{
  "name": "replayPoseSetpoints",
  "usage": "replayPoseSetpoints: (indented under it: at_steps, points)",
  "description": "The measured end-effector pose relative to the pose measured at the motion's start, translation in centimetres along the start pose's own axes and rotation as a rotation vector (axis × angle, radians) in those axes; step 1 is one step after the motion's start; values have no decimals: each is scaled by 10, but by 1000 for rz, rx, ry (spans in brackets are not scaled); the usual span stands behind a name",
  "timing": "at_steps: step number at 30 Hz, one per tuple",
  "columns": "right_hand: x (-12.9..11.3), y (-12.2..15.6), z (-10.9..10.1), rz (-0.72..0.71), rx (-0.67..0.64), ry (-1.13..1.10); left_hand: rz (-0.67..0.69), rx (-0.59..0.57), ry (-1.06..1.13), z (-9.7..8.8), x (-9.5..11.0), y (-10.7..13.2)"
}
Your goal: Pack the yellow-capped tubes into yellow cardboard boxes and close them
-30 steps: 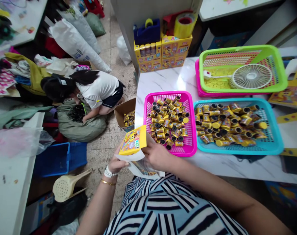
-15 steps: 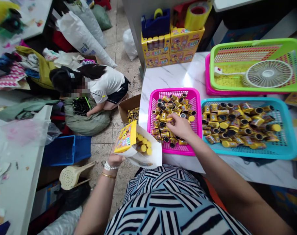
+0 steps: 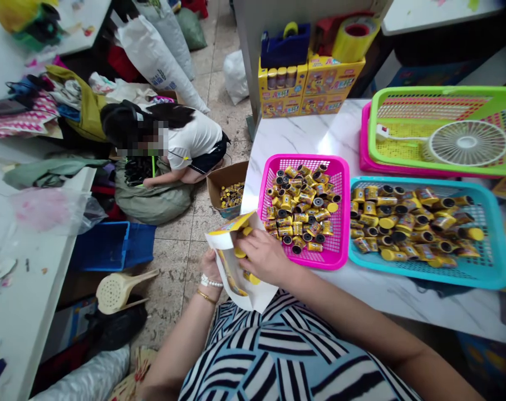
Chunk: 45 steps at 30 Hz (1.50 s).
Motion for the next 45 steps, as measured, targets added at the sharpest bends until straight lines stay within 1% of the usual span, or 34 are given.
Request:
replayPoseSetpoints:
  at_steps: [2, 4, 5, 6, 7, 8, 9, 11, 12, 13, 14, 15, 16, 18, 20, 22, 24, 26, 27, 28, 29, 30, 31, 33, 35, 36, 37, 38, 39, 41, 43, 44, 45]
  points:
    - [1, 5, -1, -19, 13, 27, -58, -74, 135, 6, -4, 2]
    - [5, 13, -11, -12, 82, -29, -95, -146, 238, 8, -6, 4]
    - [11, 19, -18, 29, 129, -46, -101, -177, 270, 9, -5, 5]
    - [19, 25, -25, 106, 169, -32, -108, -208, 295, 8, -3, 6]
    - [29, 33, -32, 217, 187, 22, -120, -237, 317, 8, -1, 6]
    - [41, 42, -37, 351, 162, 111, -132, -263, 335, 7, 1, 7]
    - [54, 51, -39, 492, 86, 218, -147, -284, 350, 5, 3, 7]
    - [78, 67, -35, 727, -175, 394, -159, -302, 370, 3, 8, 7]
    - [87, 74, -31, 802, -306, 434, -158, -308, 374, 3, 9, 7]
    - [94, 79, -26, 851, -403, 441, -160, -318, 372, 3, 10, 6]
    - [99, 81, -22, 880, -457, 430, -165, -335, 366, 3, 10, 6]
    - [101, 81, -19, 897, -473, 414, -173, -355, 357, 5, 10, 6]
    - [103, 81, -17, 903, -463, 398, -187, -380, 348, 6, 9, 5]
    - [105, 79, -19, 907, -393, 346, -217, -415, 330, 8, 7, 5]
    - [106, 80, -28, 919, -252, 201, -237, -421, 317, 9, 6, 5]
    - [106, 84, -40, 915, -91, -116, -239, -409, 310, 7, 6, 5]
    - [101, 86, -50, 869, 17, -541, -226, -397, 317, 5, 6, 5]
    - [91, 83, -56, 796, 62, -900, -225, -390, 327, 4, 6, 6]
    - [85, 79, -57, 757, 67, -1012, -228, -387, 331, 4, 5, 6]
    - [77, 73, -56, 715, 59, -1074, -236, -385, 332, 5, 4, 6]
    - [70, 65, -55, 667, 42, -1089, -245, -383, 329, 7, 3, 6]
    - [62, 56, -53, 612, 18, -1058, -256, -380, 323, 9, 1, 7]
    - [55, 47, -50, 554, -2, -976, -266, -373, 316, 11, 0, 7]
    - [42, 29, -47, 443, -2, -677, -273, -345, 306, 15, -3, 7]
    - [32, 18, -48, 358, 58, -320, -260, -309, 302, 18, -4, 8]
    - [28, 14, -50, 329, 97, -180, -253, -297, 301, 18, -4, 8]
    - [24, 12, -51, 313, 136, -91, -249, -291, 297, 19, -3, 9]
    - [21, 11, -52, 316, 165, -60, -253, -290, 292, 19, -3, 10]
    - [19, 11, -52, 339, 186, -78, -260, -289, 288, 19, -3, 11]
    - [16, 12, -48, 422, 231, -219, -267, -285, 289, 18, -3, 12]
    - [15, 11, -38, 486, 305, -381, -264, -278, 290, 16, -4, 13]
    - [13, 10, -32, 486, 343, -424, -255, -276, 286, 15, -4, 13]
    - [11, 8, -25, 451, 363, -428, -238, -273, 277, 14, -5, 12]
Point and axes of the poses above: each hand's wrist, its own y-axis away from the middle knuckle, its own z-axis out of the palm, x = y × z, the point moved 3 cm from there along -y, towards the middle knuckle, and after that the axes turned 2 degrees about x, right-handed, at the moved point
